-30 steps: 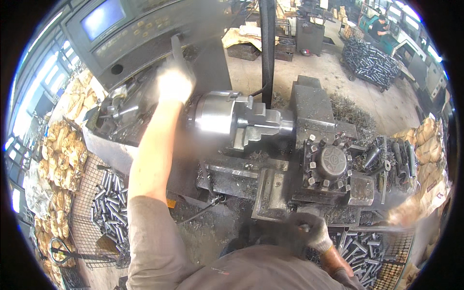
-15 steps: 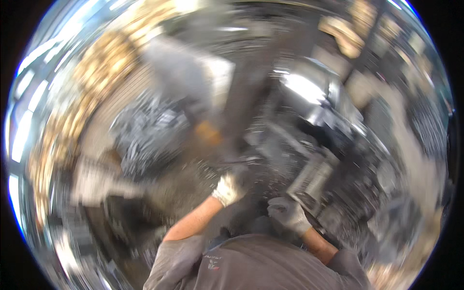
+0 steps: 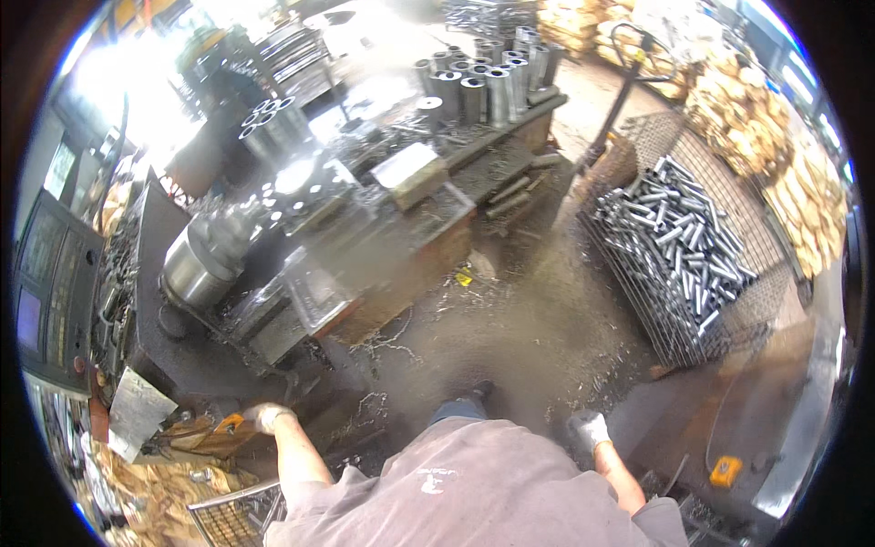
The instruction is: The person operates a metal turning machine in a workshop. They repeatedly pick up cylindrical metal tubes, load them into the machine's chuck, and then remove the processed parts, placing them into a wire basket.
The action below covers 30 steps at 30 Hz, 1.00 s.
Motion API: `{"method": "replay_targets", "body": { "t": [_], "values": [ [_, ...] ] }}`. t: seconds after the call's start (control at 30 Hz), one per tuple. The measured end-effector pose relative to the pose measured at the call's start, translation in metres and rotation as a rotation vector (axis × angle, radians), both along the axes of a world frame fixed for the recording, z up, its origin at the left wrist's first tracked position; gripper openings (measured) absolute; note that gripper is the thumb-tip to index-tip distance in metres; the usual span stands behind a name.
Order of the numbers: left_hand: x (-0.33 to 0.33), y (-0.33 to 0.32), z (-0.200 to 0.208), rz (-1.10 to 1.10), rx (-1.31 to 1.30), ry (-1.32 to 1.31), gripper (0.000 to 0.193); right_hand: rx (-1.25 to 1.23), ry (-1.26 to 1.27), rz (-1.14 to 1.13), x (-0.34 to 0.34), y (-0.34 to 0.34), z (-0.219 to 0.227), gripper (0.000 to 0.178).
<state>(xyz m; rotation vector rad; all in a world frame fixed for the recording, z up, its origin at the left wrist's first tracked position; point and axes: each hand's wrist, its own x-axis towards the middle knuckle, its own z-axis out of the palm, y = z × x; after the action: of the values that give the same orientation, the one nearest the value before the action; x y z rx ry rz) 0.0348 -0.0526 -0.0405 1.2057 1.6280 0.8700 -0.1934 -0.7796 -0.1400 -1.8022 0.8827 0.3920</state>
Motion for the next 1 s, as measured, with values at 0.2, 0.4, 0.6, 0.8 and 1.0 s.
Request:
{"method": "replay_targets", "body": {
  "t": [0.2,0.4,0.6,0.8,1.0],
  "values": [
    [-0.059,0.09,-0.001,0.142,0.337,0.421,0.052,-0.363,0.055,0.434,0.123,-0.012,-0.009,0.03],
    [0.01,0.032,-0.057,-0.161,0.442,0.411,0.048,-0.533,-0.053,0.762,0.205,-0.015,0.002,0.029],
    [0.102,-0.133,-0.132,-0.772,-0.012,0.282,0.044,-0.379,0.268,0.341,0.238,-0.067,0.039,0.037],
    [0.138,-0.294,-0.181,-1.136,-0.623,0.367,0.04,-0.263,-0.162,-0.031,0.239,-0.231,-0.026,0.035],
    [0.272,-0.645,-0.229,-1.92,-0.542,0.443,0.032,0.098,-0.185,-0.523,0.277,-0.448,-0.041,0.026]
  ]
}}
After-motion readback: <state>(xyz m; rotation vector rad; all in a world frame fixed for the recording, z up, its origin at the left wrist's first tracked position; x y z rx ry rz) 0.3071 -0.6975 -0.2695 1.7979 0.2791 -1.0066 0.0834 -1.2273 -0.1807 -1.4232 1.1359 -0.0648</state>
